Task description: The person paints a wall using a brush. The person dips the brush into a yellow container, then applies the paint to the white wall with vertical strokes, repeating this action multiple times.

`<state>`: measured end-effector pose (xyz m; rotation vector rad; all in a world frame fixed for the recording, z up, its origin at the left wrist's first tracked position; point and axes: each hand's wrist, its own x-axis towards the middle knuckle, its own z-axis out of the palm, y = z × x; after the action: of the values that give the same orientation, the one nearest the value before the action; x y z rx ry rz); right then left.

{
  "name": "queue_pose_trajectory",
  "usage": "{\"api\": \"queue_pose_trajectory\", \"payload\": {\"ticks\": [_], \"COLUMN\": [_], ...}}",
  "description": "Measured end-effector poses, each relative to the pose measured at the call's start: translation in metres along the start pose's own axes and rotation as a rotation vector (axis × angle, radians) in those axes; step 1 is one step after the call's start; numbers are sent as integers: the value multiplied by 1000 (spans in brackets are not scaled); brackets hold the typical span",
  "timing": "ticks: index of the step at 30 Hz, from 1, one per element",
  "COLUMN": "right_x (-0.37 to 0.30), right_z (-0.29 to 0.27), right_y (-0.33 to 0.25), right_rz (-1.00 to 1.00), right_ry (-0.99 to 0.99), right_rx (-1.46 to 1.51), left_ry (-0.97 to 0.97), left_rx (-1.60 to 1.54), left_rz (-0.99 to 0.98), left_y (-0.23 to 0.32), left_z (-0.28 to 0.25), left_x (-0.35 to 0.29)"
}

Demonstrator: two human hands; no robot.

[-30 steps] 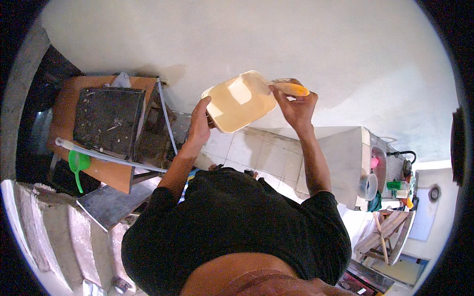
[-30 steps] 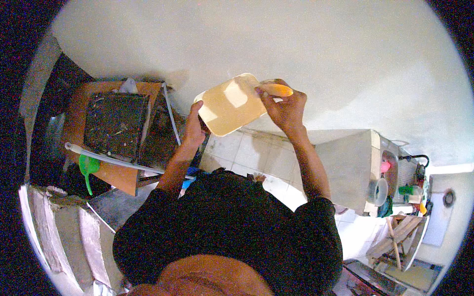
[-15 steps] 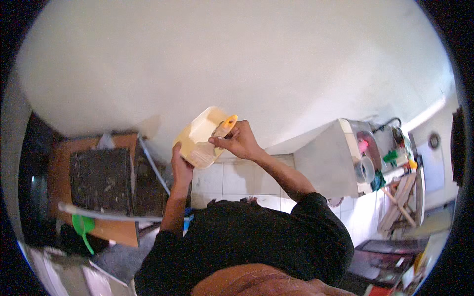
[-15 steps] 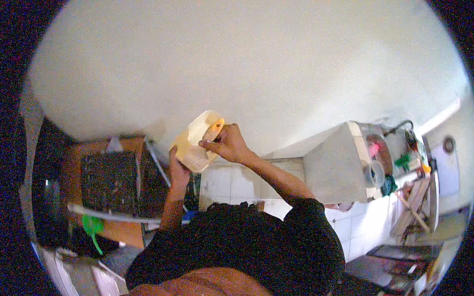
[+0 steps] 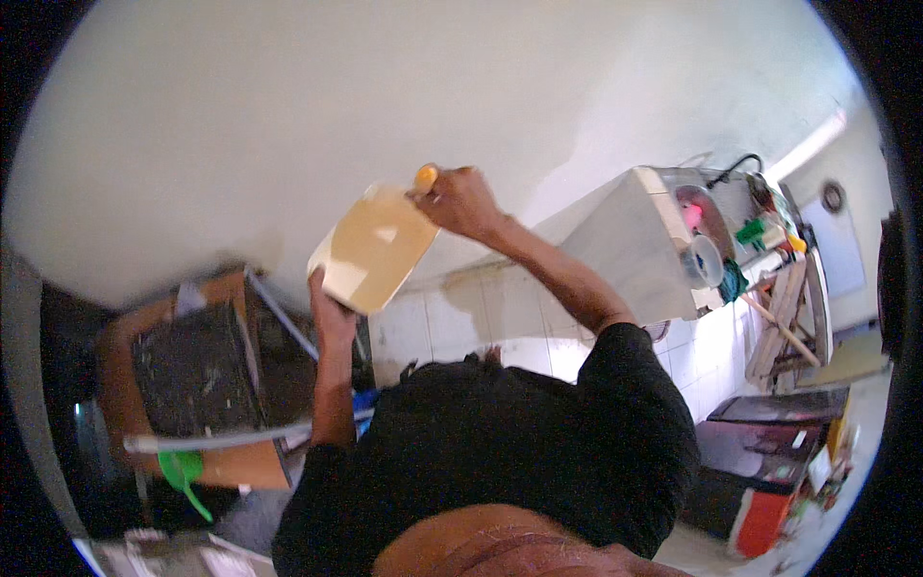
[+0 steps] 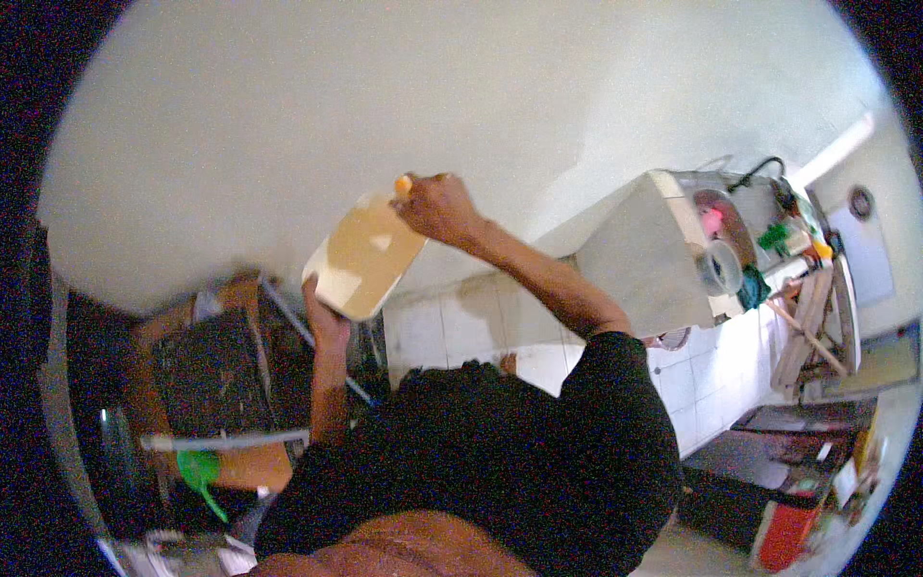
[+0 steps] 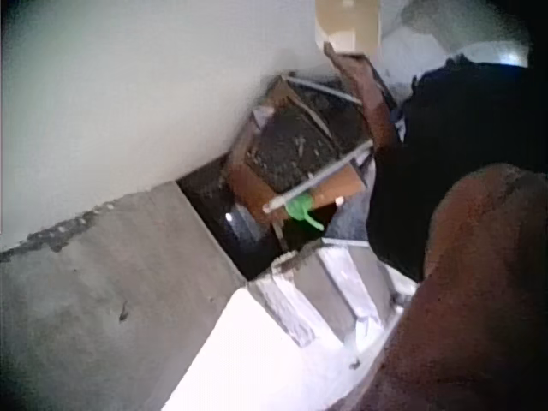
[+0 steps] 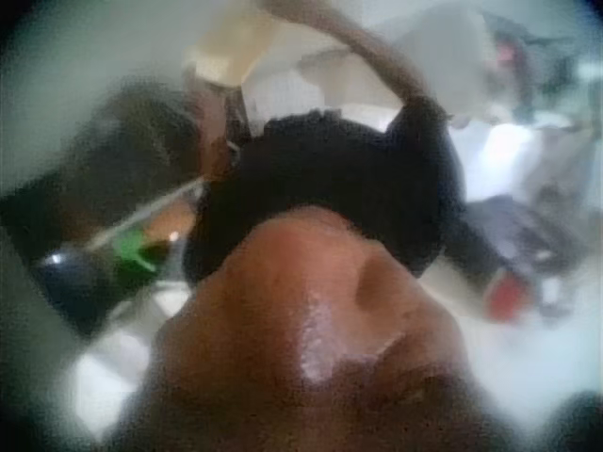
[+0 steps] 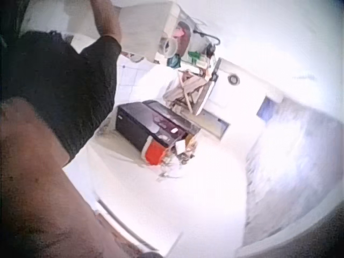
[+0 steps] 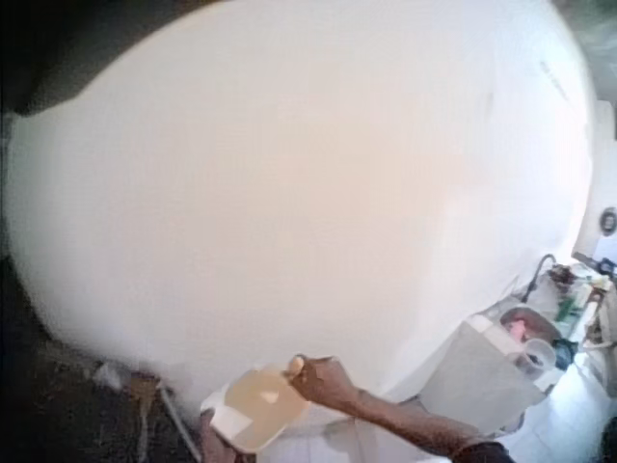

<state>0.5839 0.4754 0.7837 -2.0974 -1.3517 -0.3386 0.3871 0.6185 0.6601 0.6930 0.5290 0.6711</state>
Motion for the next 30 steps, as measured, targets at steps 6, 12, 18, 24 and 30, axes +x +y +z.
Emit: {"api": "queue_pose_trajectory", "payload": {"ticks": [6, 12, 18, 24, 30], "right_x": [-15, -18, -12, 8, 23], "right_z": [-7, -10, -36, -44, -21], "right_y": [-9, -6, -9, -12, -22], "right_rz": [-116, -82, -131, -329, -434], "right_ry": [22, 45, 150, -196, -211], "right_rx": [-39, -75, 41, 196, 160], "left_ry": [85, 69, 114, 103, 95], "left_rx": [128, 97, 68, 114, 149], "left_rz": [-84, -84, -47, -45, -75], "left_y": [0, -7, -4, 2, 0], "left_z": [7, 10, 21, 17, 8], "left_x": [-9, -7, -8, -10, -10]}}
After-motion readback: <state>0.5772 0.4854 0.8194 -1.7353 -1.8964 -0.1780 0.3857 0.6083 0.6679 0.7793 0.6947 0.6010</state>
